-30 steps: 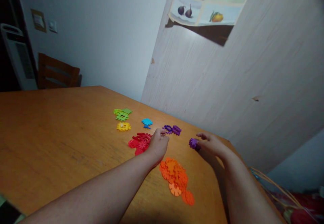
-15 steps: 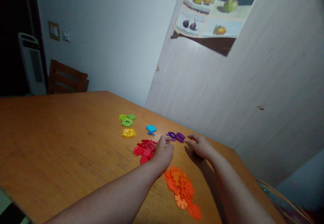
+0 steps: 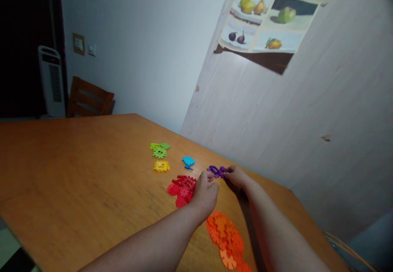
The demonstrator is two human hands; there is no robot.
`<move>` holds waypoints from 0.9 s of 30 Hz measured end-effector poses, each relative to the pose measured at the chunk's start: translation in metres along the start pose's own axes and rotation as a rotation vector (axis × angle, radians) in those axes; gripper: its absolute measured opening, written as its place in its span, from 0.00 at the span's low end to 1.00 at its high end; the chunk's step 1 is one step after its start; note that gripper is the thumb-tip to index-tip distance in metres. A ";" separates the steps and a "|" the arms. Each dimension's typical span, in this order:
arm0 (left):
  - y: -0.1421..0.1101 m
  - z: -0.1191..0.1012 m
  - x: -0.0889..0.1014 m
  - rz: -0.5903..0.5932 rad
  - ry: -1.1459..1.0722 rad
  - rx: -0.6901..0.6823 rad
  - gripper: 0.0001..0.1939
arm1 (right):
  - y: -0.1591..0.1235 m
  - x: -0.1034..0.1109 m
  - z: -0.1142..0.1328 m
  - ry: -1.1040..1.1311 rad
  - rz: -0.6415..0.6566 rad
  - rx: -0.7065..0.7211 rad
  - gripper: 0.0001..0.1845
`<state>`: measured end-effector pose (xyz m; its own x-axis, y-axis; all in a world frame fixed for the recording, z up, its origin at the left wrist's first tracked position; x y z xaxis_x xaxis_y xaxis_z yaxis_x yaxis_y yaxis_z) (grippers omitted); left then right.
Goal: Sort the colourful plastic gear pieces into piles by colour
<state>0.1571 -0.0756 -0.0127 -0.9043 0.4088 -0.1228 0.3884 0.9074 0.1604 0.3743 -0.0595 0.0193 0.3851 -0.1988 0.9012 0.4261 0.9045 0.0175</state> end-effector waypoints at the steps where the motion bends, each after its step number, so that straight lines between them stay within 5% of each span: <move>1: 0.000 0.001 0.000 0.003 0.001 0.001 0.14 | 0.000 -0.001 0.000 0.018 0.004 -0.009 0.08; 9: 0.001 0.005 -0.002 0.009 0.022 0.030 0.15 | -0.011 0.000 0.005 0.224 0.010 0.011 0.09; 17: 0.001 0.002 -0.002 0.009 0.046 0.021 0.14 | -0.054 0.036 -0.015 0.410 0.038 0.156 0.18; 22: 0.003 0.003 -0.002 0.012 0.038 0.013 0.15 | -0.096 0.059 -0.041 0.467 -0.012 0.043 0.18; 27: 0.005 0.005 0.000 0.016 0.036 0.011 0.16 | -0.106 0.063 -0.059 0.460 -0.023 0.011 0.20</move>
<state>0.1604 -0.0707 -0.0166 -0.9036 0.4198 -0.0847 0.4047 0.9018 0.1515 0.4013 -0.1905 0.0483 0.7001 -0.3635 0.6146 0.4311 0.9013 0.0420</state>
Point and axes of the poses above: each hand's wrist, its own y-axis towards the middle knuckle, its own x-axis out of the back of the hand, z = x × y, the point moved 5 cm from there along y, towards the middle knuckle, and after that the axes turned 3 degrees about z, right-handed, at the moved point
